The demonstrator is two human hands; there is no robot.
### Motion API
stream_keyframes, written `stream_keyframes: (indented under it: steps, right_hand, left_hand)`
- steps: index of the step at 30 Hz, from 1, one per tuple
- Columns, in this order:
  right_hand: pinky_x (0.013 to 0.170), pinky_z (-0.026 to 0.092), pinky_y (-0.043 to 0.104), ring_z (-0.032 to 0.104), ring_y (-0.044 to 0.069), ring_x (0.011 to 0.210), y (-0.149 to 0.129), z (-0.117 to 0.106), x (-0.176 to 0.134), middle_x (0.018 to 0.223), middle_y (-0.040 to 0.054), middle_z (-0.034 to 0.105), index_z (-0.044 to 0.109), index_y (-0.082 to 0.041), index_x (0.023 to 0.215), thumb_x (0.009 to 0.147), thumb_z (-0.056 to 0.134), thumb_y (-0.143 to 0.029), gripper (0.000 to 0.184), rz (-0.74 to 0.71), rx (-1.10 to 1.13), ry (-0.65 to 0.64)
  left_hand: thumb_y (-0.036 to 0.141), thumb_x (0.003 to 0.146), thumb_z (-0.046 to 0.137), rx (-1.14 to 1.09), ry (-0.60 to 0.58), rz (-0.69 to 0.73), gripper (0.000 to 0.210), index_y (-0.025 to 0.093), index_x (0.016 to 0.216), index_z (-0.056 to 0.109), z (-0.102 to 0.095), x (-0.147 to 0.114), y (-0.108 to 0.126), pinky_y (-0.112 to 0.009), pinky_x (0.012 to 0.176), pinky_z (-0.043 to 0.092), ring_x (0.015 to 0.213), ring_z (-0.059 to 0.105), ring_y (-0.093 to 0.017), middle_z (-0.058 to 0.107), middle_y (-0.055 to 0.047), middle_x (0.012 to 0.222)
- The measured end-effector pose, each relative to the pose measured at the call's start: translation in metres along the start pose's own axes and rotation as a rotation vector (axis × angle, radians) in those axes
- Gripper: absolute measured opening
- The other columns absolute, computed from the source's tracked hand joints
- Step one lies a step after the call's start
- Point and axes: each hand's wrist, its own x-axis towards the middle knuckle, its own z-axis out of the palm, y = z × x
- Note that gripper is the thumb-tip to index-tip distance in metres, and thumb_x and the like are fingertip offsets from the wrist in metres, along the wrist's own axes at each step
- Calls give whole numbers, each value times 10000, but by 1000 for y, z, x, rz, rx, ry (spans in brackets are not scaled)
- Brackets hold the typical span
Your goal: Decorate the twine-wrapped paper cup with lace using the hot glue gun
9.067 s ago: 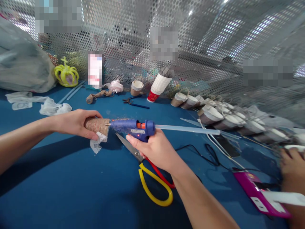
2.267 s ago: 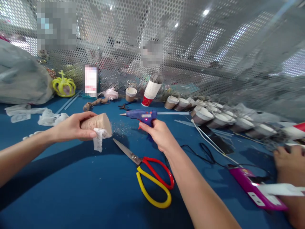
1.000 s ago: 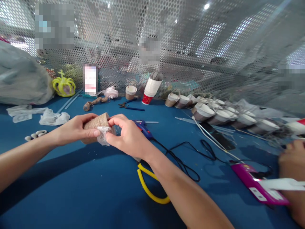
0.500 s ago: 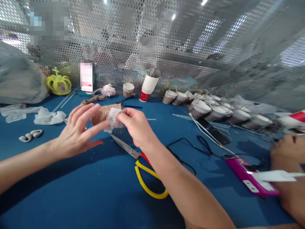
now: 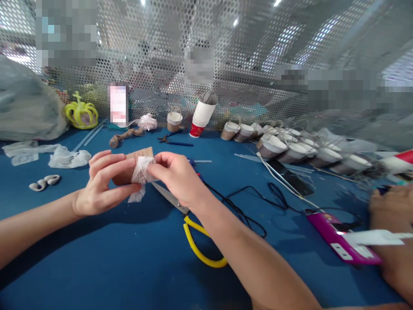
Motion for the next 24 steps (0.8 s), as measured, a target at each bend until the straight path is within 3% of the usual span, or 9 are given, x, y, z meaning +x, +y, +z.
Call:
stream_keyframes:
  steps: [2, 5, 9, 11, 15, 24]
  right_hand:
    - [666, 402, 284, 503, 133, 662, 0, 0, -2, 686, -1, 568, 567, -168, 686, 691, 584, -235, 69, -54, -164, -33]
    - [778, 410, 326, 539, 171, 792, 0, 0, -5, 817, 39, 597, 574, -167, 714, 720, 575, -201, 35, -167, -363, -56]
    - [839, 412, 337, 548, 182, 870, 2, 1, -7, 930, 61, 601, 559, -179, 726, 736, 573, -163, 23, -291, -438, -115]
    - [846, 418, 336, 552, 180, 882, 1, 2, -9, 938, 61, 601, 543, -188, 712, 742, 576, -164, 50, -321, -443, -152]
    - [860, 428, 335, 554, 182, 915, -2, 3, -12, 904, 66, 592, 523, -188, 681, 741, 580, -153, 90, -361, -453, -212]
    - [837, 447, 325, 552, 175, 906, -2, 8, -14, 853, 59, 585, 517, -192, 662, 731, 577, -115, 120, -405, -500, -246]
  left_hand:
    - [120, 769, 593, -120, 26, -64, 190, 280, 870, 612, -10, 11, 7, -410, 887, 418, 1055, 500, -215, 602, -48, 1111]
    - [98, 793, 543, -459, 28, -326, 177, 251, 858, 604, -24, 26, 12, -366, 805, 478, 924, 570, -190, 643, -38, 924]
    - [155, 751, 642, -787, 226, -775, 78, 214, 793, 616, -28, 35, 4, -263, 692, 501, 732, 612, -127, 657, 11, 775]
    - [178, 726, 676, -899, 301, -934, 69, 209, 764, 627, -25, 35, -3, -219, 663, 494, 682, 605, -96, 660, 29, 749]
    - [212, 670, 727, -1044, 367, -1070, 104, 180, 714, 639, -18, 33, -13, -179, 622, 469, 621, 576, -70, 637, 30, 687]
    - [194, 665, 712, -1119, 345, -1266, 126, 144, 669, 597, -15, 36, -14, -169, 532, 430, 538, 536, -61, 605, 26, 607]
